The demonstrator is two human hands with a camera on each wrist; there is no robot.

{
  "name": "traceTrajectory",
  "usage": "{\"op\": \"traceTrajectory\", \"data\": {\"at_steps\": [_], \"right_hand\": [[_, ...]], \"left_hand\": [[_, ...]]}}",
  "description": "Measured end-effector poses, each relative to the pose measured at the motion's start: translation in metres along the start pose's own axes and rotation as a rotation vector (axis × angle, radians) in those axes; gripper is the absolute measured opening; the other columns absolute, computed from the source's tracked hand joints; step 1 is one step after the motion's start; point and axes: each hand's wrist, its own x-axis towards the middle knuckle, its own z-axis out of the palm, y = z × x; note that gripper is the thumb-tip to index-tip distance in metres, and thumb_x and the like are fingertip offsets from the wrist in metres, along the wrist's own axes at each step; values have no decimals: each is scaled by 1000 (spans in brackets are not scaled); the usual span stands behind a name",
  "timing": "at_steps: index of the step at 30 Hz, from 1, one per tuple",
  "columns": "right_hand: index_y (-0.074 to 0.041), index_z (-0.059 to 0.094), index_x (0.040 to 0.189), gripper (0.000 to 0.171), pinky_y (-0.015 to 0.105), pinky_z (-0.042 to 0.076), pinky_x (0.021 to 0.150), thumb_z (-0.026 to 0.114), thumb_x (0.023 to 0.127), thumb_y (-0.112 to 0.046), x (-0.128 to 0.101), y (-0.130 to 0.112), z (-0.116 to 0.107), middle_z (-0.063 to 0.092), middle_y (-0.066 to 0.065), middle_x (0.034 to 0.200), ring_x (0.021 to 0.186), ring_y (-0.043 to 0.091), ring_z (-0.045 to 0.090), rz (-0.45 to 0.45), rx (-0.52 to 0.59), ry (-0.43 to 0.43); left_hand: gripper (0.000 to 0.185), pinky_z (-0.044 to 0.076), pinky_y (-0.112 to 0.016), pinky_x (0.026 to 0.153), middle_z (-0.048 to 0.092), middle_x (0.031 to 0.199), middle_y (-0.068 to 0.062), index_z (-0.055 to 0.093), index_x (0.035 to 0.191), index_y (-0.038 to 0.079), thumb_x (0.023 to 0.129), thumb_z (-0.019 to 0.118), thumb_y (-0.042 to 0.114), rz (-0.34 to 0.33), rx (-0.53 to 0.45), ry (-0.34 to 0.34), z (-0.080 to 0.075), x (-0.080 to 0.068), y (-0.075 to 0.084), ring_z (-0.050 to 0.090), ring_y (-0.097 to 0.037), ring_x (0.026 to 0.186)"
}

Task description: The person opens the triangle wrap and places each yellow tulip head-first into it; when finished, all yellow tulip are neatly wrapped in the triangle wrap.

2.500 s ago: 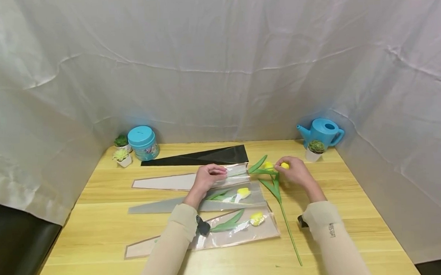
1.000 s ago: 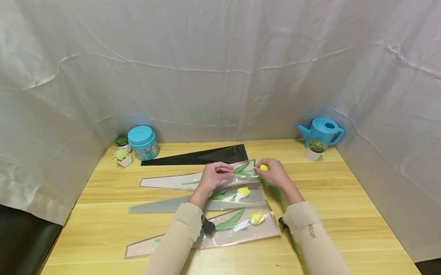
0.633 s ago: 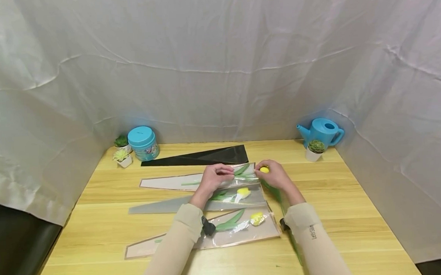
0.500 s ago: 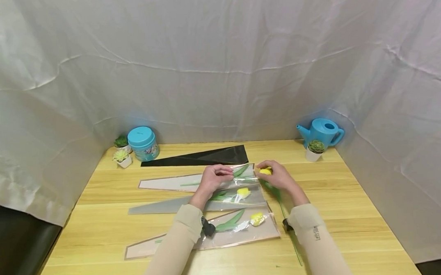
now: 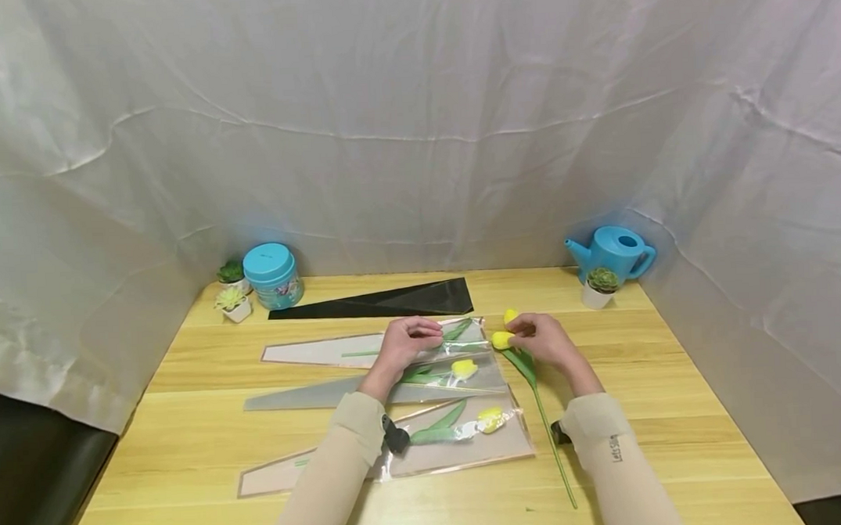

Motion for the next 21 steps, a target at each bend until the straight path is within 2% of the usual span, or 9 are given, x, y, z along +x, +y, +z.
{"op": "traceTrajectory", "data": {"at_steps": [11,21], "right_hand": [[-1,72,122,24,39,57,83,70,99,-10,0,3,2,70,17,112,101,28,64,-26,-3,0],[-3,73,119,21,36,57,81,69,100,-13,1,3,2,72,14,110,101,26,65,-53,-15,15]], "left_hand": [[24,62,-29,81,78,106,-20,77,111,-3,87,81,0,-7,-11,-3,0,0,-1,76,-21,95],[25,61,-27,80,80,101,-12,77,111,-1,87,81,0,-36,-24,-5,0,0,1,75,-13,91]]}}
